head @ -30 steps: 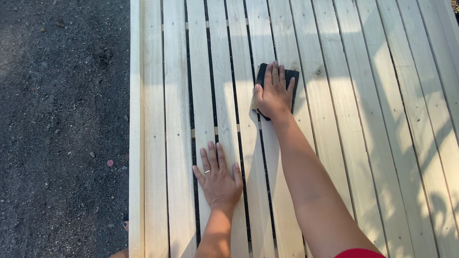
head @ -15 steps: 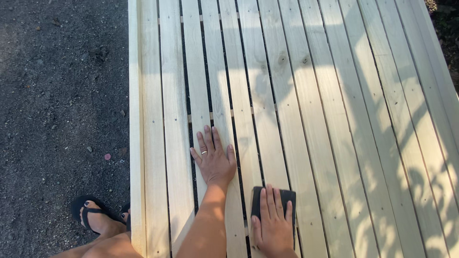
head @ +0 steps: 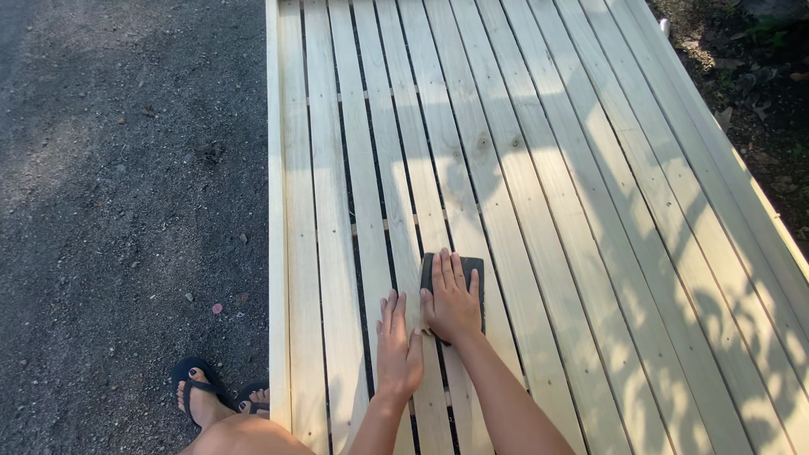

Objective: The person sands unfinished wooden bench frames outdoors, rubbing sandpaper along the slatted seat surfaces and the edges of the armrests and frame rails. They move between benches, steadying the frame with one hand while sanding with the other, working across the slats and ends of the furniture.

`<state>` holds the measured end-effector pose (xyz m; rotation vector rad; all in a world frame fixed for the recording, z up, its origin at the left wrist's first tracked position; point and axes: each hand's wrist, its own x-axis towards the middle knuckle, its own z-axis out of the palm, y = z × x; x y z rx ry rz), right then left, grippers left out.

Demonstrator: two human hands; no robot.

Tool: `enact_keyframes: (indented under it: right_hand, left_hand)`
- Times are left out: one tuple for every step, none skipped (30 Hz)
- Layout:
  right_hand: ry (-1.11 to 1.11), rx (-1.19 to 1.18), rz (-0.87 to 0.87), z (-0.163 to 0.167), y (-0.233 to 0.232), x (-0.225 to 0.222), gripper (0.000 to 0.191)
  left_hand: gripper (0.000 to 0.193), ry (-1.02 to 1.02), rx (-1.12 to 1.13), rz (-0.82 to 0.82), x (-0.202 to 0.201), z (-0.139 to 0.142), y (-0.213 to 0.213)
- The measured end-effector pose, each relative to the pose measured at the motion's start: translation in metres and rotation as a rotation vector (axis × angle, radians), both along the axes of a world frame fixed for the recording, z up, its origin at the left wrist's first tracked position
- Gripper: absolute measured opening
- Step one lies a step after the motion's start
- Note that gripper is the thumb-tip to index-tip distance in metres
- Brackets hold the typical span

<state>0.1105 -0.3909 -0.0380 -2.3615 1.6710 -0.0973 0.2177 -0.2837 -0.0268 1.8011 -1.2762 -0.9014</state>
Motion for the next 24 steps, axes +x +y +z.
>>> enact_keyframes:
  right_hand:
    - [-0.031, -0.022, -0.01, -0.003, -0.021, 0.011, 0.078]
    - [-0.04, 0.046, -0.03, -0.005, -0.04, 0.021, 0.077]
    - [-0.049, 0.111, -0.048, -0.007, -0.057, 0.027, 0.077]
    - [-0.236, 0.104, -0.048, -0.007, -0.068, 0.025, 0.072]
    - [-0.424, 0.106, -0.06, -0.005, -0.074, 0.019, 0.068]
    - [-0.615, 0.097, -0.077, -0.004, -0.079, 0.01, 0.064]
    - [-0.57, -0.016, -0.11, -0.008, -0.082, -0.006, 0.061]
    - [-0.522, -0.129, -0.14, -0.01, -0.084, -0.027, 0.058]
    - [-0.375, -0.128, -0.214, -0.012, -0.082, -0.046, 0.059]
    - [-0.232, -0.124, -0.287, -0.015, -0.077, -0.061, 0.059]
    - [-0.154, -0.157, -0.263, -0.018, -0.069, -0.076, 0.062]
    - [-0.076, -0.189, -0.243, -0.02, -0.064, -0.086, 0.065]
    - [-0.079, -0.191, -0.254, -0.022, -0.06, -0.093, 0.065]
    - [-0.079, -0.194, -0.266, -0.024, -0.057, -0.097, 0.065]
    - [-0.074, -0.192, -0.277, -0.025, -0.053, -0.098, 0.065]
    - [-0.071, -0.194, -0.276, -0.025, -0.051, -0.097, 0.065]
    - [-0.065, -0.188, -0.283, -0.024, -0.05, -0.095, 0.065]
    - [-0.06, -0.182, -0.295, -0.023, -0.049, -0.093, 0.065]
    - [-0.069, -0.19, -0.297, -0.02, -0.049, -0.091, 0.066]
    - [-0.072, -0.2, -0.299, -0.018, -0.048, -0.09, 0.067]
    - [-0.074, -0.212, -0.296, -0.016, -0.048, -0.09, 0.067]
    - [-0.058, -0.211, -0.3, -0.015, -0.047, -0.09, 0.067]
    - [-0.042, -0.207, -0.302, -0.014, -0.047, -0.09, 0.067]
    - [-0.026, -0.195, -0.304, -0.013, -0.046, -0.091, 0.067]
  left_hand:
    - [0.073, 0.004, 0.026, -0.003, -0.005, 0.006, 0.014]
    - [0.074, 0.004, 0.047, -0.005, -0.006, 0.011, 0.022]
    - [0.074, -0.038, 0.06, -0.02, -0.007, 0.015, 0.029]
    - [0.074, -0.076, 0.085, -0.034, -0.008, 0.018, 0.033]
    - [0.074, -0.116, 0.119, -0.057, -0.008, 0.02, 0.033]
    - [0.074, -0.152, 0.085, -0.055, -0.008, 0.022, 0.029]
    - [0.074, -0.188, 0.045, -0.049, -0.009, 0.022, 0.021]
    - [0.074, -0.221, 0.006, -0.039, -0.013, 0.022, 0.011]
    - [0.072, -0.233, -0.027, -0.056, -0.018, 0.021, -0.002]
    - [0.07, -0.249, -0.056, -0.072, -0.023, 0.019, -0.018]
    - [0.068, -0.266, -0.08, -0.095, -0.03, 0.017, -0.031]
    - [0.066, -0.305, -0.089, -0.134, -0.036, 0.014, -0.045]
    - [0.064, -0.348, -0.104, -0.17, -0.041, 0.011, -0.064]
    - [0.062, -0.386, -0.12, -0.208, -0.043, 0.007, -0.081]
    - [0.06, -0.429, -0.119, -0.221, -0.043, 0.003, -0.093]
    - [0.058, -0.476, -0.113, -0.235, -0.04, -0.003, -0.104]
    - [0.057, -0.519, -0.102, -0.258, -0.038, -0.009, -0.113]
    - [0.056, -0.559, -0.115, -0.267, -0.035, -0.015, -0.119]
    - [0.055, -0.601, -0.137, -0.276, -0.03, -0.021, -0.125]
    - [0.055, -0.637, -0.162, -0.284, -0.028, -0.028, -0.133]
    - [0.054, -0.631, -0.17, -0.278, -0.025, -0.033, -0.144]
    - [0.054, -0.622, -0.174, -0.27, -0.023, -0.039, -0.156]
    - [0.054, -0.613, -0.176, -0.261, -0.021, -0.042, -0.17]
    - [0.054, -0.654, -0.184, -0.273, -0.016, -0.045, -0.187]
